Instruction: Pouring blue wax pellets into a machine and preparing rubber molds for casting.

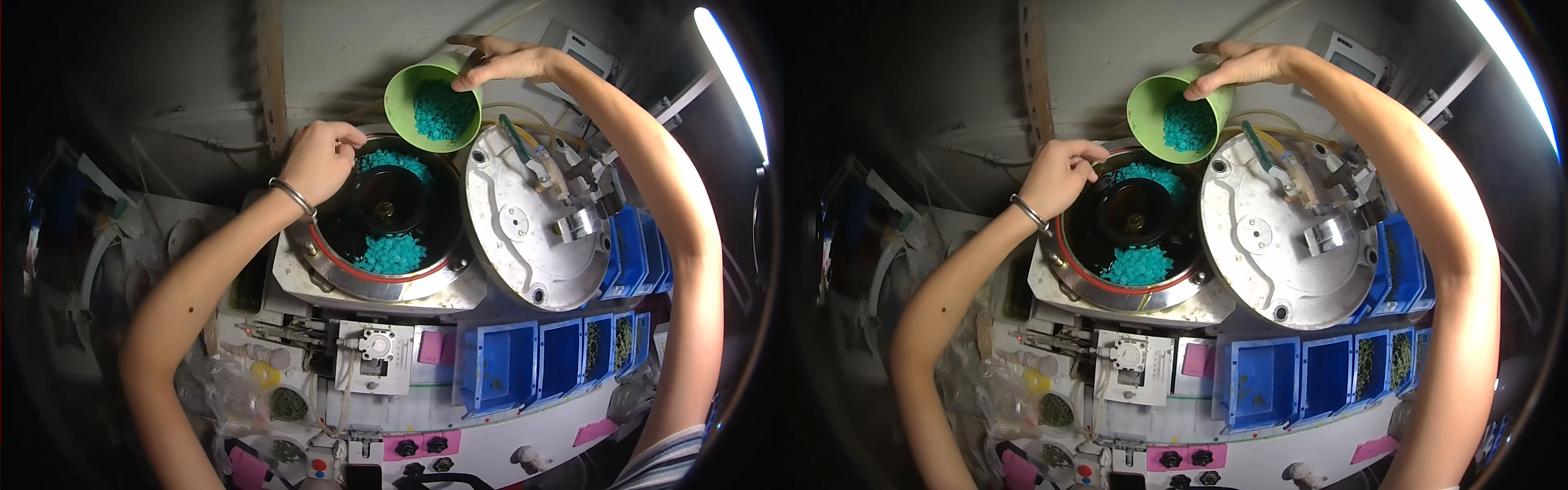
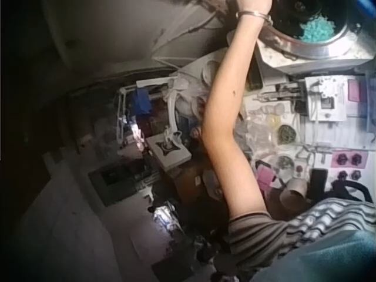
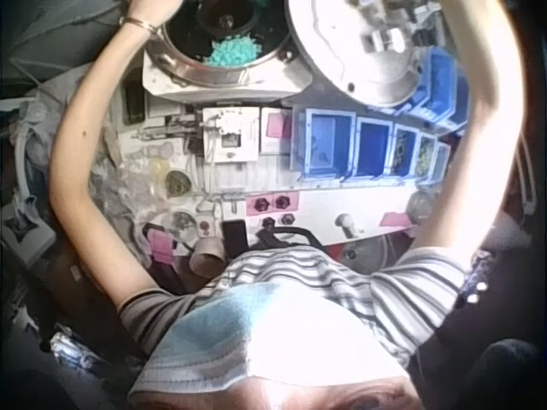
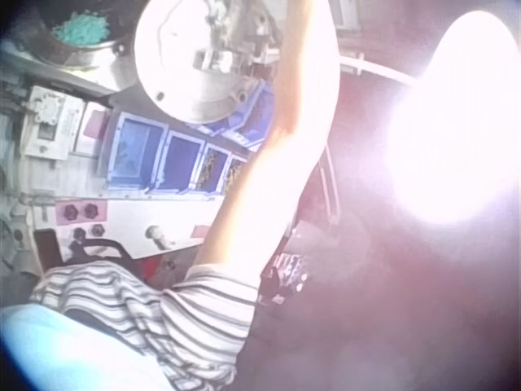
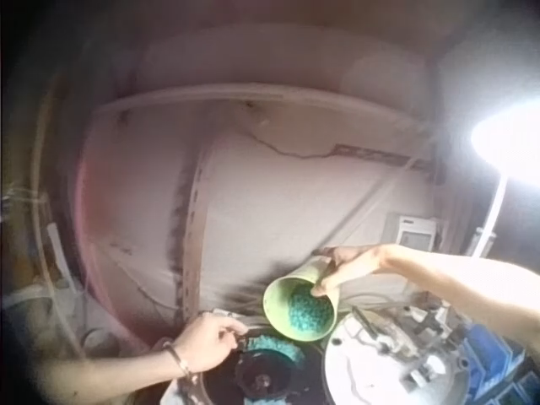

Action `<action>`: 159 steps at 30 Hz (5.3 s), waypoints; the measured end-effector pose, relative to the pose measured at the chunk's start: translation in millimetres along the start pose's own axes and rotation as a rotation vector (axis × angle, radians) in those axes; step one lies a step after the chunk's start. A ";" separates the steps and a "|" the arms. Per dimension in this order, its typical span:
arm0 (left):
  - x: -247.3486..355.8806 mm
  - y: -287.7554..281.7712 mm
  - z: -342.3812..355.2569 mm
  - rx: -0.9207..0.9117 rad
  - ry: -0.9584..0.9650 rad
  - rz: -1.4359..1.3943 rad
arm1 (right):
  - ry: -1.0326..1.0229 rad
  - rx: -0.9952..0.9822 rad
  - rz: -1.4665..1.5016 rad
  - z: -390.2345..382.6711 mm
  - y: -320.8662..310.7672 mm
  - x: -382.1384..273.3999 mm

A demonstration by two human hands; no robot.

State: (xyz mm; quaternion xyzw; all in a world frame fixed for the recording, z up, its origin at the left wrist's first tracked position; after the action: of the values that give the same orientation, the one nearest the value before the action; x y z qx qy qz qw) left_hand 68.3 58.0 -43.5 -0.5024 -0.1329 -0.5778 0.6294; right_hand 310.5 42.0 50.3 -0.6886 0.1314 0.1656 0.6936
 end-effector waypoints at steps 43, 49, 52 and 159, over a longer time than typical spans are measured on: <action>1.5 -42.6 1.0 -0.230 -0.405 -0.452 | 0.002 0.084 0.245 -36.4 22.8 -81.1; -18.0 -61.7 -4.7 0.012 -0.286 -0.358 | -0.163 0.065 0.219 -21.7 41.0 -85.1; -21.1 -61.3 3.2 -0.109 -0.330 -0.524 | -0.181 0.005 0.267 -10.2 46.8 -87.0; -37.2 -50.8 -74.4 0.077 0.140 0.137 | -0.377 0.374 -0.200 -290.2 16.3 -206.0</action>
State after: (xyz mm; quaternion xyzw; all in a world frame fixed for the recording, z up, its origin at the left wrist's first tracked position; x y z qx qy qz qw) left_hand -17.1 30.4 -81.1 -0.4440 -0.0760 -0.5618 0.6939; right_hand 129.5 -258.0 115.0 -0.5153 -0.0402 0.1941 0.8338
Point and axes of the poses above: each hand's wrist, its own z-axis towards the middle knuckle, its own y-axis out of the palm, x = y × z, the point moved 5 cm from there along z, towards the middle knuckle, and after that the axes turned 11 degrees about x, right-handed, at the moved point
